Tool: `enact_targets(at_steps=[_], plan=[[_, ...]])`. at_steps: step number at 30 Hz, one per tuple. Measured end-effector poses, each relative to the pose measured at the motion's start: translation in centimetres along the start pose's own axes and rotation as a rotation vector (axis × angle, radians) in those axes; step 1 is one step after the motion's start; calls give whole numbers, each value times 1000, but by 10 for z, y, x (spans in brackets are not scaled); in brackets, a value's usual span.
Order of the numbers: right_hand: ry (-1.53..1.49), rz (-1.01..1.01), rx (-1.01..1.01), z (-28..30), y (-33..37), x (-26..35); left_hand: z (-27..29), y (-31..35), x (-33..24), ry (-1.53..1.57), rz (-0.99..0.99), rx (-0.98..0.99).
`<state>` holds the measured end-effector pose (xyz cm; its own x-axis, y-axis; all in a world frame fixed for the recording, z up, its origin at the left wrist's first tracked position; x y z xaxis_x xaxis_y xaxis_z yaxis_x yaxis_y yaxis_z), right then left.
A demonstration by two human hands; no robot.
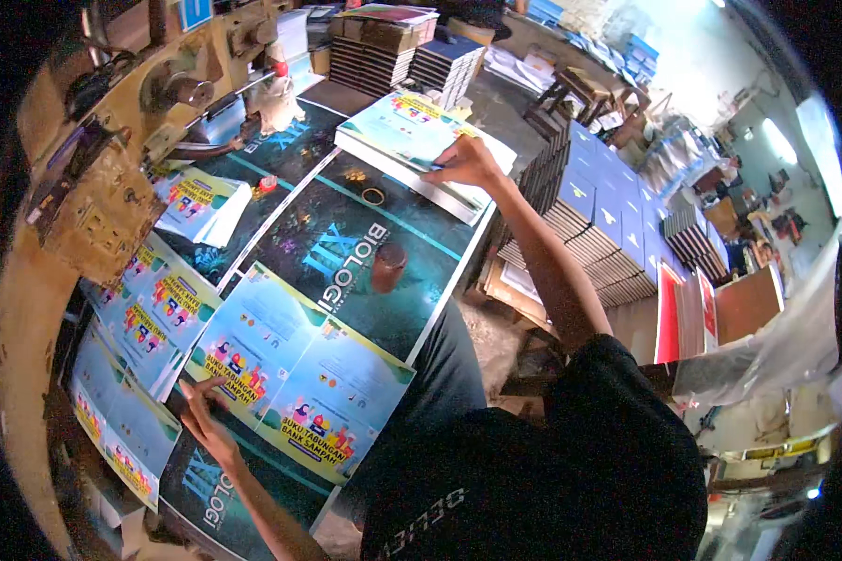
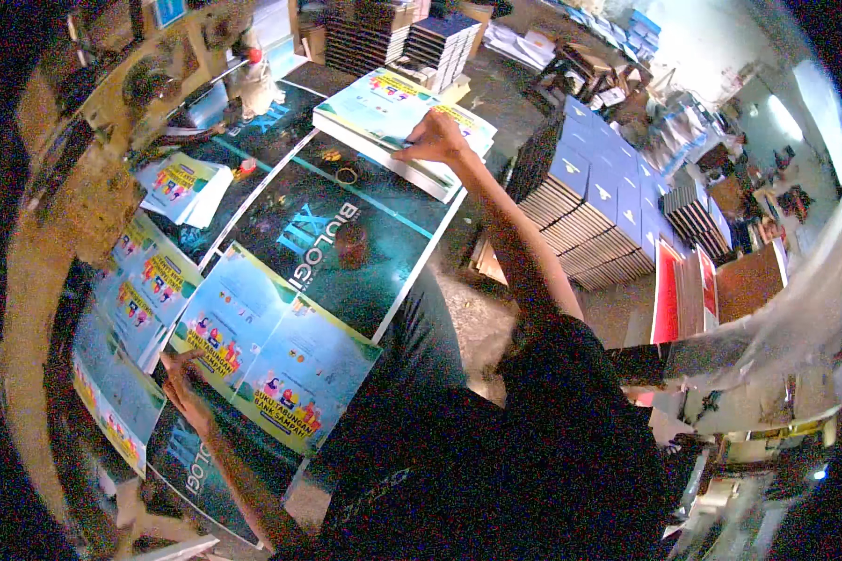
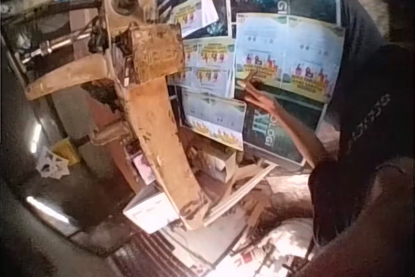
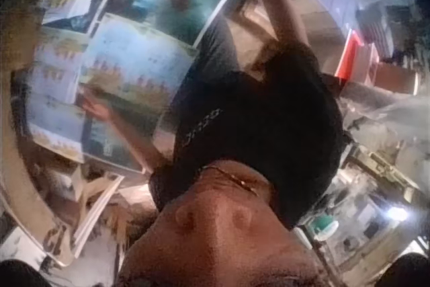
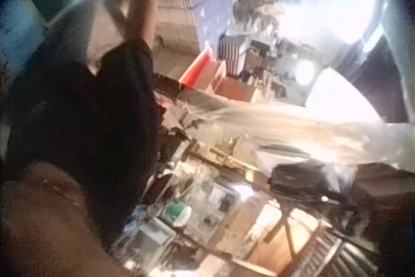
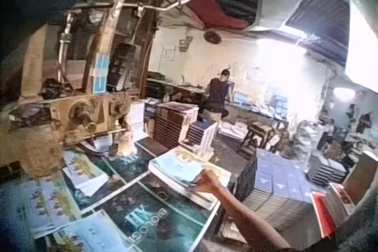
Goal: The person folds printed booklets in half by hand, creases their spines using a handheld tool, and stacks the folded booklets on the table.
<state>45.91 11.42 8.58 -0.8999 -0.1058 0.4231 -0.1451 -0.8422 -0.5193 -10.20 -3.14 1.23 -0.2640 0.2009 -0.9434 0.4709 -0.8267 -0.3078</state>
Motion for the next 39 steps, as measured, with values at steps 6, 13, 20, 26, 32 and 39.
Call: enact_targets(at_steps=[6,13,20,26,32,39], plan=[[-100,-152,-55,-6,-4,-22,5,0,22,16,67,112],[501,-84,242,-29,-20,-37,15,-3,24,-68,-43,165],[550,127,320,-20,-25,2,5,3,13,9,21,54],[256,-139,310,-1,-21,29,3,3,2,32,70,69],[399,2,303,-17,-30,-7,-7,10,-13,75,6,15],[158,-56,118,-15,-5,-4,4,7,-14,-13,-20,94]])
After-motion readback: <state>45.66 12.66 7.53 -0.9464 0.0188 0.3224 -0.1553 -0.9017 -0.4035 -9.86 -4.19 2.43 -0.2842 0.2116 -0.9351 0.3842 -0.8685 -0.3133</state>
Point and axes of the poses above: each hand's wrist, its own y-axis away from the middle knuckle, its own z-axis out of the back of the hand, x = y × z, the point moved 3 cm from there along -y, towards the middle knuckle, and after that the axes turned 15 degrees about -x, right-handed, at the moved point
